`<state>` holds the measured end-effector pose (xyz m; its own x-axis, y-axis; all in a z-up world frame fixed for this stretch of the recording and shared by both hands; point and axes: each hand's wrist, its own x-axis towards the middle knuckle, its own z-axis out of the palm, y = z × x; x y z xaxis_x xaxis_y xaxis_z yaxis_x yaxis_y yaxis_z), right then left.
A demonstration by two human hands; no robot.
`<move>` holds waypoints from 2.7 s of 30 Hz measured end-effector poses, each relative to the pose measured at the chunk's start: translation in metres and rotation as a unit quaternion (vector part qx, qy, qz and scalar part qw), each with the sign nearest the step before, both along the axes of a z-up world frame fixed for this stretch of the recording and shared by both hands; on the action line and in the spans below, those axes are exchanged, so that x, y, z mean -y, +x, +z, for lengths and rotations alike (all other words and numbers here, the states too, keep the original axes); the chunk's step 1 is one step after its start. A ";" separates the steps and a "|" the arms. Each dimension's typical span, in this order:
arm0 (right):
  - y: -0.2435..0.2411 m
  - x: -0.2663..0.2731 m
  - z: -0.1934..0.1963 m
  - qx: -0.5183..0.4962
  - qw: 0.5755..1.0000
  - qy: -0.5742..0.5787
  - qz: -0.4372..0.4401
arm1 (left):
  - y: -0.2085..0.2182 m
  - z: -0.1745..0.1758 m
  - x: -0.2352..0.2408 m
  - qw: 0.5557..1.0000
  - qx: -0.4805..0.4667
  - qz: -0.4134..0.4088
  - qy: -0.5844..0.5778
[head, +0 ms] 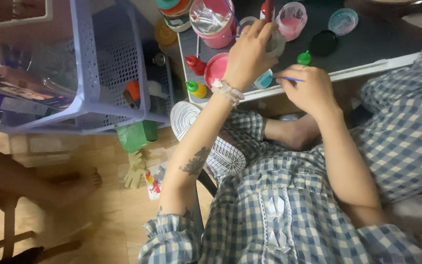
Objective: The person sits on the floor and mixes teal paint in a small container using a blue paintbrush. They add dark blue paint from a bottle into the container and continue stirring the mixture. The person also dips the brush into a water container to clean it before resuming mixing.
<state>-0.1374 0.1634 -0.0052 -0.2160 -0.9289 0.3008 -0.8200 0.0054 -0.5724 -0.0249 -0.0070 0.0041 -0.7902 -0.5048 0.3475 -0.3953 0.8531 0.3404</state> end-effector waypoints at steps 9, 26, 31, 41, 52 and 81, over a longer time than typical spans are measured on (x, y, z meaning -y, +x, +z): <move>0.004 0.000 0.005 -0.007 1.000 0.003 0.013 | -0.024 -0.038 0.008 0.999 -0.032 0.000 -0.030; 0.006 0.001 0.008 -0.016 1.000 0.006 0.009 | -0.029 -0.068 0.015 0.998 0.003 0.007 -0.057; 0.005 0.001 0.008 -0.008 1.000 0.022 0.001 | -0.023 -0.065 0.007 0.999 0.002 -0.004 -0.049; -0.001 -0.001 -0.008 -0.027 1.000 0.014 0.002 | 0.051 -0.053 -0.061 0.987 -0.110 0.103 0.058; -0.003 -0.002 -0.011 -0.023 0.999 0.024 -0.018 | 0.038 -0.086 -0.052 0.979 0.052 0.154 0.122; 0.080 -0.054 0.119 0.099 0.963 -0.178 0.178 | 0.201 0.096 -0.150 0.924 -0.257 0.067 0.274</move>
